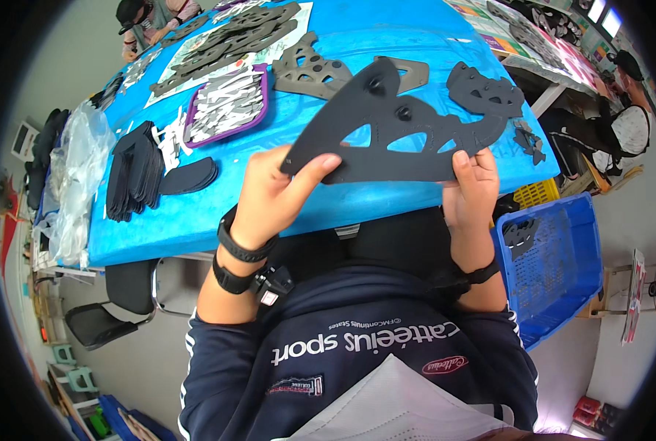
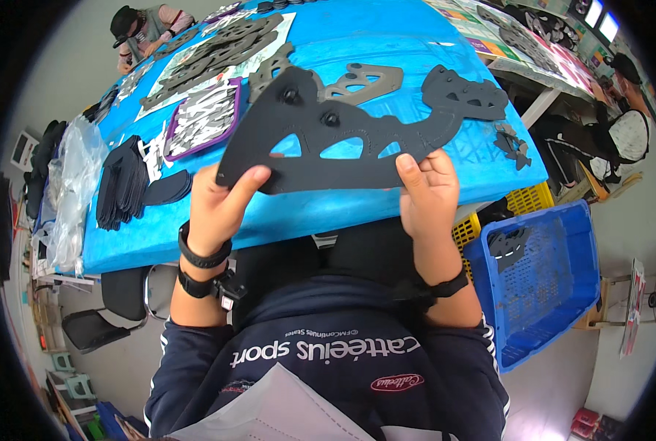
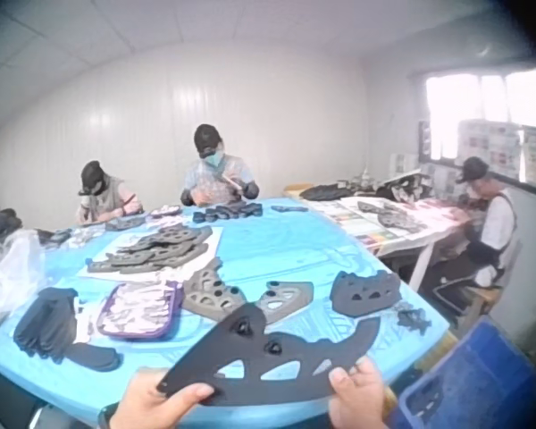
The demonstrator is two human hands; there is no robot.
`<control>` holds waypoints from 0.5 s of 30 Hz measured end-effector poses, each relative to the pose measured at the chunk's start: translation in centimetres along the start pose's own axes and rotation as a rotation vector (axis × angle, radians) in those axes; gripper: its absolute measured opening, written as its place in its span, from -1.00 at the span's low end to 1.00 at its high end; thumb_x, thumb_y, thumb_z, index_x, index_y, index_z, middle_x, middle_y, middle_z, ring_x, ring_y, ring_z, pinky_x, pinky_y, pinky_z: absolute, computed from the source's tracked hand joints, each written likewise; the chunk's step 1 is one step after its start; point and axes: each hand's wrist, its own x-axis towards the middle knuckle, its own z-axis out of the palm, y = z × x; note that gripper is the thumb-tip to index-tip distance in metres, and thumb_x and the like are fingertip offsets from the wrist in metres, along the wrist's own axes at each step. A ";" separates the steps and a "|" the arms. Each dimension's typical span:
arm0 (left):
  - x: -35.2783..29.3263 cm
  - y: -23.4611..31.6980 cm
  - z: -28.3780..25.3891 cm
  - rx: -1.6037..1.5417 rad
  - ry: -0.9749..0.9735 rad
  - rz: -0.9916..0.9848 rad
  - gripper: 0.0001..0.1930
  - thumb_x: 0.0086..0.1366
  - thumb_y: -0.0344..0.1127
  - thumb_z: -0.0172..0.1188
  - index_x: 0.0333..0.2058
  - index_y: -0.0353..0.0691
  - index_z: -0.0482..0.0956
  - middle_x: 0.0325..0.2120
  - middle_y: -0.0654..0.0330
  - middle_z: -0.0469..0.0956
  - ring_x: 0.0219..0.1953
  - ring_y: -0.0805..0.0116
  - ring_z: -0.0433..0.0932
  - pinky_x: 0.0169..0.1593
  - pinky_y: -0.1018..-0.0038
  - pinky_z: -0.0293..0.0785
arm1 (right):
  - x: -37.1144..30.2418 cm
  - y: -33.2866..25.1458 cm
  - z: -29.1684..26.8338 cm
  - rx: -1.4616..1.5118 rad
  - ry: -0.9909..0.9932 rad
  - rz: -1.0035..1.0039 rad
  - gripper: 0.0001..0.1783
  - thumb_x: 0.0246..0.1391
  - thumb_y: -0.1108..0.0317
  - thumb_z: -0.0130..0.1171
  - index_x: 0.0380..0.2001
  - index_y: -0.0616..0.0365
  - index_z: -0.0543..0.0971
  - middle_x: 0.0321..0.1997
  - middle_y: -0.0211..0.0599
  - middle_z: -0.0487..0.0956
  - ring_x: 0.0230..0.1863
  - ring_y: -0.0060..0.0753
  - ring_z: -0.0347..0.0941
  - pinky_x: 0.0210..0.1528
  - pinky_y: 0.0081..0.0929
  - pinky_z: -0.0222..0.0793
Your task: The person is picking up black shoe upper components and applying small white adhesive strips to them on a blue worktable.
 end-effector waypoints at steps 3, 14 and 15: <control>-1.5 -0.7 -0.1 -0.132 0.081 -0.109 -0.69 0.26 -0.26 0.09 -0.11 -0.35 0.49 -0.55 0.21 0.57 -0.51 0.56 0.51 -0.37 0.60 0.44 | -0.1 0.1 -0.4 -0.319 -0.103 -0.011 -0.78 -0.01 0.52 0.18 -0.25 0.30 0.45 -0.28 -0.20 0.53 -0.36 -0.48 0.48 -0.39 -0.53 0.46; 5.6 -8.7 -13.1 0.925 0.047 -0.003 -0.71 0.13 -0.25 0.19 -0.18 -0.22 0.56 -0.34 0.00 0.54 -0.36 0.16 0.53 -0.27 0.38 0.44 | 3.3 3.2 -3.5 -0.234 0.059 -0.196 -0.88 0.01 0.55 0.14 -0.43 0.26 0.38 -0.37 -0.22 0.51 -0.37 -0.50 0.48 -0.34 -0.43 0.54; 5.8 -9.1 -13.3 0.863 -0.082 -0.064 -0.73 0.11 -0.24 0.21 -0.21 -0.21 0.58 -0.37 0.02 0.55 -0.37 0.19 0.53 -0.27 0.38 0.43 | 3.3 3.6 -3.9 -0.235 0.059 -0.198 -0.88 0.01 0.55 0.14 -0.43 0.26 0.38 -0.37 -0.22 0.51 -0.37 -0.50 0.48 -0.34 -0.43 0.54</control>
